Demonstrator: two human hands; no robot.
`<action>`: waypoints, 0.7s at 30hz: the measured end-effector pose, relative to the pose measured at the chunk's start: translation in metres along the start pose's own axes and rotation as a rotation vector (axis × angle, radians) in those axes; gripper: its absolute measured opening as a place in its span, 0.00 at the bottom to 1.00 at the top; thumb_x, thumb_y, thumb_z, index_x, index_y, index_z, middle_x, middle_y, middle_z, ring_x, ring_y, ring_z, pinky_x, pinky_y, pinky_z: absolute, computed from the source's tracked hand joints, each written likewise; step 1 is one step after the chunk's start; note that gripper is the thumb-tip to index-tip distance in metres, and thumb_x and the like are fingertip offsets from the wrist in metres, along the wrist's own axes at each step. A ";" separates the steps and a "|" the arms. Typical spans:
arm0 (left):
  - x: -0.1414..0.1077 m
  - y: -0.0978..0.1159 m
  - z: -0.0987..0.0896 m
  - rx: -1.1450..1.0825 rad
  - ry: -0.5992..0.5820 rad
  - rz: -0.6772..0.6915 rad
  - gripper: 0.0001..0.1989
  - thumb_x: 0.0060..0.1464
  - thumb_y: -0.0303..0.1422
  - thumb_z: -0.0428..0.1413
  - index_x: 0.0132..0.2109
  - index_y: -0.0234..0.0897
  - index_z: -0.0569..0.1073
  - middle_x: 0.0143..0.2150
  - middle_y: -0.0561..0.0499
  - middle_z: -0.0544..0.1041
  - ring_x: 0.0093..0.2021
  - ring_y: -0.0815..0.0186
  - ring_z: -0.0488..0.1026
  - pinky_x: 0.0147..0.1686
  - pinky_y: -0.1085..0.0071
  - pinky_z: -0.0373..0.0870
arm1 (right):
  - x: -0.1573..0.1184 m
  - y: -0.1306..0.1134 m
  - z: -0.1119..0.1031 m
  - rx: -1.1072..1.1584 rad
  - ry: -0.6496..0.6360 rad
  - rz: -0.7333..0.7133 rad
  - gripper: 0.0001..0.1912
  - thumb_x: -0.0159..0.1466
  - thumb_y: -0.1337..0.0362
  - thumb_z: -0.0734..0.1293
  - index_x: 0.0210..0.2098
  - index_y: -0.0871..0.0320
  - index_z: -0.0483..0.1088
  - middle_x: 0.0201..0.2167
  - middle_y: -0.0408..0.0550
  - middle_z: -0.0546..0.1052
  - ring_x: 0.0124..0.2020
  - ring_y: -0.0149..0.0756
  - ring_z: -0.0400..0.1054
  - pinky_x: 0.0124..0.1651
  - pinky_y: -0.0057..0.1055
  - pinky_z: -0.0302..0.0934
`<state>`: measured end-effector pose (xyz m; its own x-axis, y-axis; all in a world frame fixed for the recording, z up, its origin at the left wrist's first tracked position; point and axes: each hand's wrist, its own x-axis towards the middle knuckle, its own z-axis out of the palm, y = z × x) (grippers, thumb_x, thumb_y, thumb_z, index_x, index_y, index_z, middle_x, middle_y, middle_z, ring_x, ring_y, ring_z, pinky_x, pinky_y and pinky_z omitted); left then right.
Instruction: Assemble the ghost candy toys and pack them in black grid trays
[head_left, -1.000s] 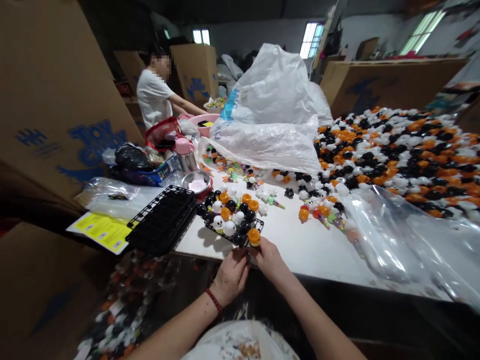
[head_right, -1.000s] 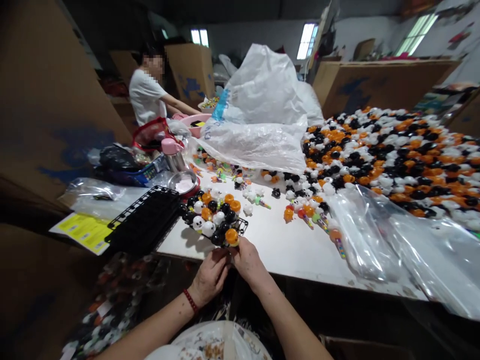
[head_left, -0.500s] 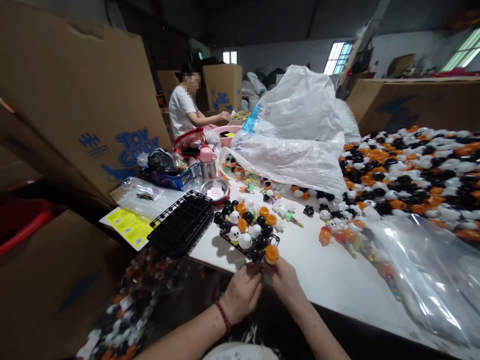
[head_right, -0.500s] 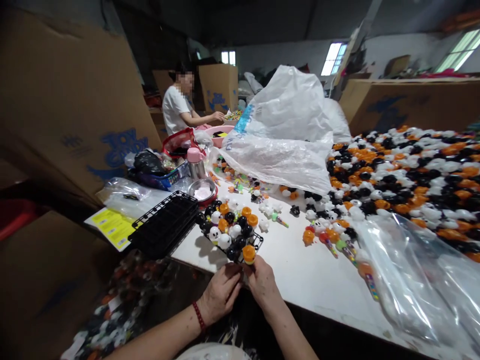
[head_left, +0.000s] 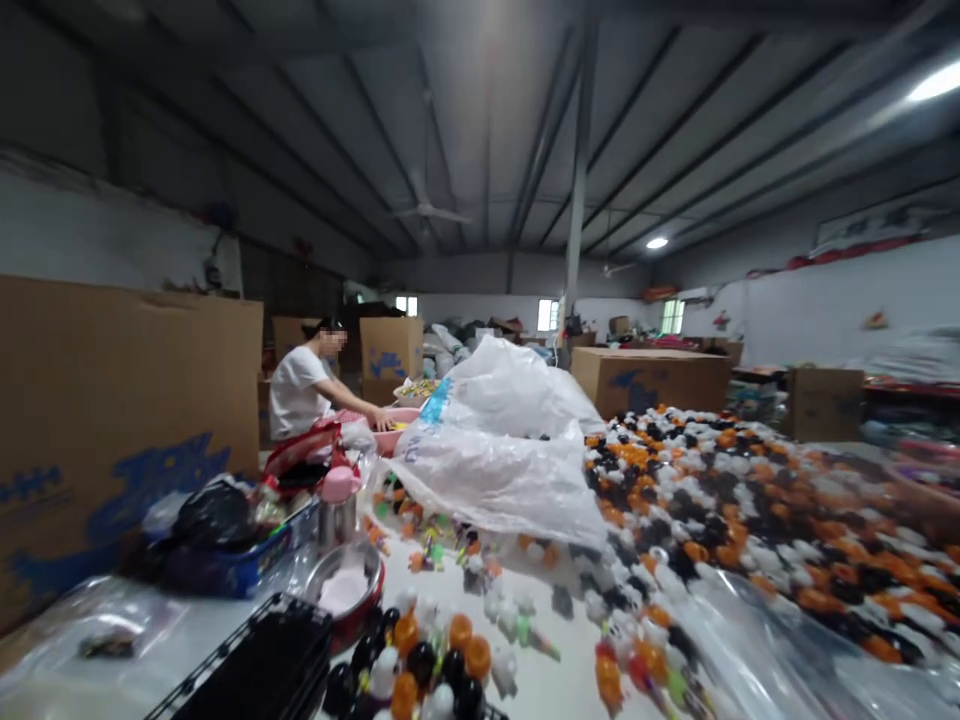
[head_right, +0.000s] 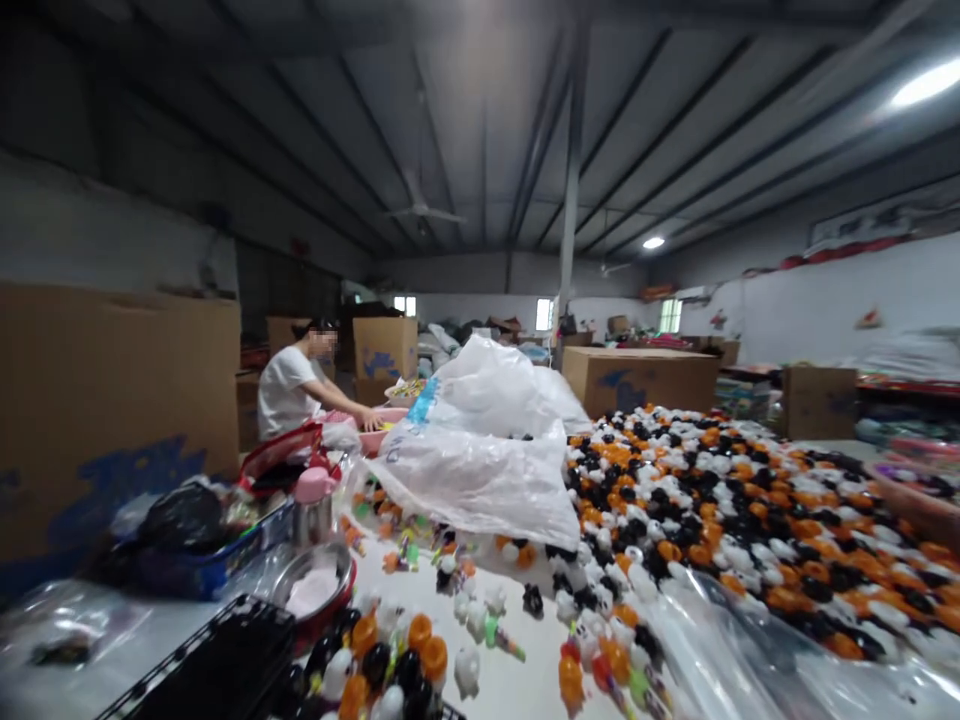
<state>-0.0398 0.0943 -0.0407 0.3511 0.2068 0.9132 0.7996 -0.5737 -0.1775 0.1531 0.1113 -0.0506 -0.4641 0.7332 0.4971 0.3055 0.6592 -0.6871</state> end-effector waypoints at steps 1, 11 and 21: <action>0.013 -0.007 -0.002 0.038 0.038 0.012 0.39 0.37 0.37 0.67 0.55 0.80 0.65 0.38 0.59 0.81 0.47 0.49 0.77 0.32 0.53 0.84 | 0.011 -0.001 -0.009 -0.017 0.000 -0.025 0.15 0.56 0.43 0.65 0.44 0.23 0.73 0.42 0.35 0.79 0.44 0.43 0.75 0.36 0.37 0.71; 0.018 0.013 -0.082 -0.046 -0.150 -0.081 0.28 0.57 0.34 0.53 0.65 0.55 0.63 0.54 0.53 0.77 0.53 0.57 0.74 0.44 0.56 0.80 | -0.062 -0.006 0.028 0.013 0.093 0.082 0.17 0.57 0.56 0.64 0.44 0.30 0.75 0.41 0.40 0.79 0.43 0.44 0.74 0.41 0.41 0.69; 0.045 -0.014 -0.061 -0.159 -0.783 -0.071 0.20 0.68 0.36 0.41 0.62 0.41 0.68 0.62 0.51 0.71 0.63 0.59 0.62 0.60 0.54 0.59 | -0.110 -0.008 0.054 0.055 0.049 0.217 0.07 0.64 0.67 0.63 0.39 0.56 0.73 0.36 0.49 0.72 0.39 0.39 0.68 0.43 0.33 0.64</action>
<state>-0.0649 0.0635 0.0256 0.5890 0.7095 0.3869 0.7746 -0.6321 -0.0199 0.1570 0.0162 -0.1286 -0.3510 0.8649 0.3589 0.3477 0.4762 -0.8077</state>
